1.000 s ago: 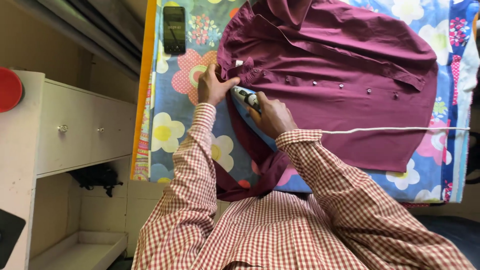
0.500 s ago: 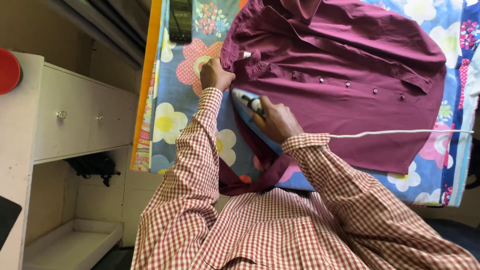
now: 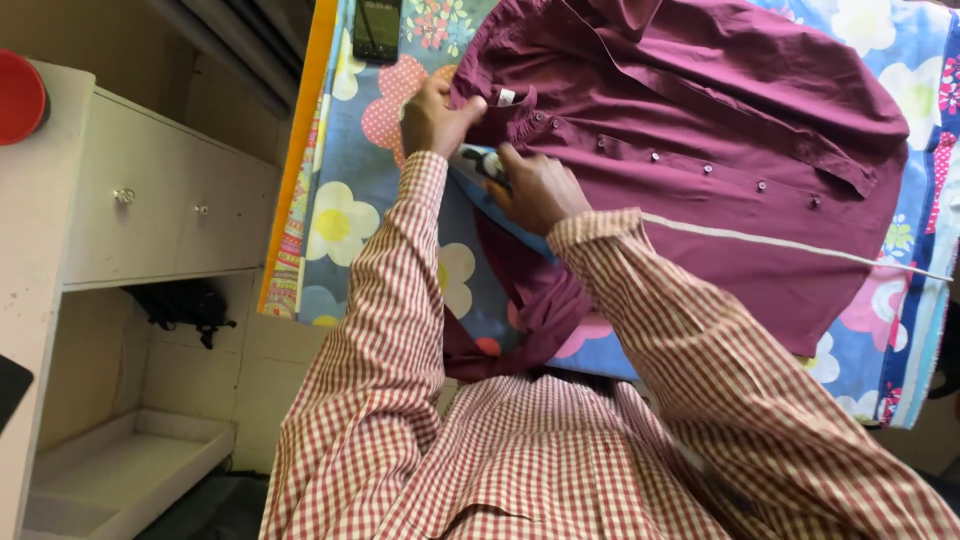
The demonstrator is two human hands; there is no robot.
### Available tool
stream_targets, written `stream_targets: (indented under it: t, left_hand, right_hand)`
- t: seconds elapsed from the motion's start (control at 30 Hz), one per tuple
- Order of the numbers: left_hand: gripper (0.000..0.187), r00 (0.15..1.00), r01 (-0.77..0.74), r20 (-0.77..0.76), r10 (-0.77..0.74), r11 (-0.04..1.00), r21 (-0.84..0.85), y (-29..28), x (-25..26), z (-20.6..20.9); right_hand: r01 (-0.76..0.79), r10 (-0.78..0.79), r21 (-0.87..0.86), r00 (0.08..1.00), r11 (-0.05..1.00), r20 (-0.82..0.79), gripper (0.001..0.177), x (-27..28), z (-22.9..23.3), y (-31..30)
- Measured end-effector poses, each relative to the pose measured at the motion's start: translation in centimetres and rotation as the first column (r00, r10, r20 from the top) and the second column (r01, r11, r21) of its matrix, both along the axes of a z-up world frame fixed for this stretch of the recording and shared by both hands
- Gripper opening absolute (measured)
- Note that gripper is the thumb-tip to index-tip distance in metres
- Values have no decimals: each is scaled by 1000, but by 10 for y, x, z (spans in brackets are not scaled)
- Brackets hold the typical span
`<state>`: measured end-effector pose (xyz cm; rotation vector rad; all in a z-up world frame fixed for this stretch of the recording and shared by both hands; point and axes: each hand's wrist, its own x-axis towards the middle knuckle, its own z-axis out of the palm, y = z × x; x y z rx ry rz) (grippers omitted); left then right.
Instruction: The recorder irons a maroon long-sleeved shirt on a mattress and organizes items on a desk.
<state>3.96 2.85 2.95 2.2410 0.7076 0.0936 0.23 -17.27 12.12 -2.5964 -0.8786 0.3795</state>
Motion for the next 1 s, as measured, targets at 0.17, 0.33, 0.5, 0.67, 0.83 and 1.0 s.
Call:
stream_targets:
  t: [0.17, 0.33, 0.5, 0.67, 0.83, 1.0]
  left_hand:
    - [35, 821, -261, 544, 174, 961, 86, -44, -114, 25]
    - [36, 941, 153, 277, -193, 975, 159, -116, -276, 62]
    - [46, 960, 177, 172, -220, 956, 236, -175, -351, 68]
    - [27, 987, 161, -24, -159, 979, 127, -217, -369, 56]
    - [27, 992, 126, -37, -122, 982, 144, -243, -355, 57]
    - [31, 991, 132, -44, -129, 988, 80, -253, -348, 72]
  right_hand:
    - [-260, 257, 83, 965, 962, 53, 39, 21, -2, -15]
    - [-459, 459, -28, 888, 888, -12, 41, 14, 17, -70]
    - [-438, 438, -24, 899, 899, -4, 41, 6, 11, -113]
    - [-363, 363, 9, 932, 932, 23, 39, 13, -5, -88]
    - [-410, 406, 49, 910, 911, 84, 41, 35, -14, -32]
    - [-405, 400, 86, 914, 910, 65, 41, 24, -20, -70]
